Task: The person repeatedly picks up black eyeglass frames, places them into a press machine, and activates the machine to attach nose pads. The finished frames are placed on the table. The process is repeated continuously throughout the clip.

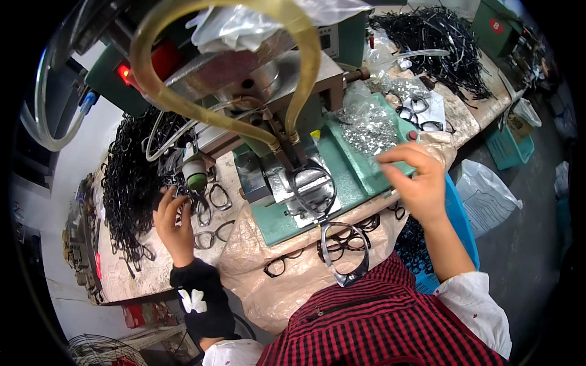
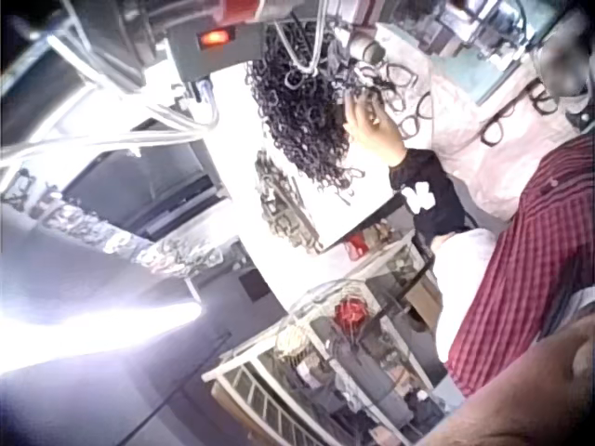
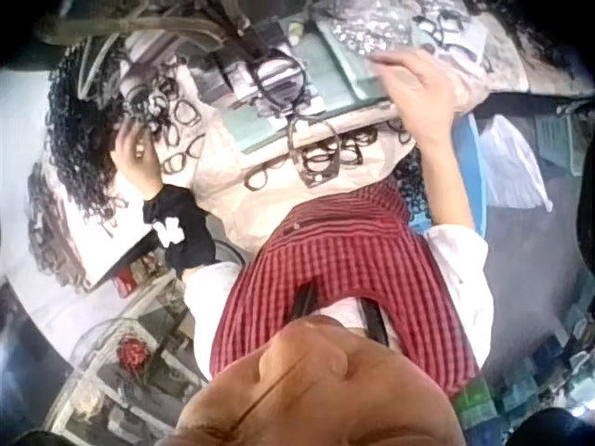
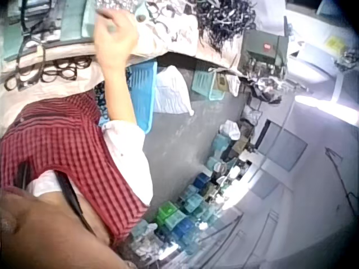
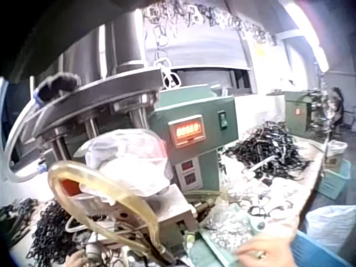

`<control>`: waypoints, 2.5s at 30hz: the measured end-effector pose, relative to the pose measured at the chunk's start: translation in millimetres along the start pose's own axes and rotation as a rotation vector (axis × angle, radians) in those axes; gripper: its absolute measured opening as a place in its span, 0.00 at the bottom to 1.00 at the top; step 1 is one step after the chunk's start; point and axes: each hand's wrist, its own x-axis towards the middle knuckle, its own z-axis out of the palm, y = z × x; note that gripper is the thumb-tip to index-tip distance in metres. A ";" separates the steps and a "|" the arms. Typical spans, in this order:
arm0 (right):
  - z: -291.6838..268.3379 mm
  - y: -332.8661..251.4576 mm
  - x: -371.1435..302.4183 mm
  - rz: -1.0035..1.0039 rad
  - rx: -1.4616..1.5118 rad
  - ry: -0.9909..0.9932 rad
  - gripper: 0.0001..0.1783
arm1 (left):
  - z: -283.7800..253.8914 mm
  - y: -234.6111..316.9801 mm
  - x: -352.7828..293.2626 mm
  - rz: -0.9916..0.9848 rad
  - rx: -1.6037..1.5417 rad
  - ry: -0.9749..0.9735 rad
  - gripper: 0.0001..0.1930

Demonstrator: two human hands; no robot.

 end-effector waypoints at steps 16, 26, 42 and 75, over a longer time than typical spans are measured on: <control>76.4 -64.1 35.5 0.191 0.840 -0.176 0.27 | -48.5 148.8 43.3 0.160 -1.239 0.465 0.05; 51.4 -48.8 32.0 -0.050 0.479 -0.263 0.30 | -30.2 191.6 26.6 0.565 -0.879 0.072 0.12; 15.7 53.0 9.4 -0.085 -0.573 -0.029 0.06 | -10.5 196.7 15.3 0.699 -0.725 0.021 0.16; 78.7 -44.2 37.5 -0.008 0.669 -0.072 0.16 | 24.2 82.3 -7.7 -0.808 -1.265 0.053 0.12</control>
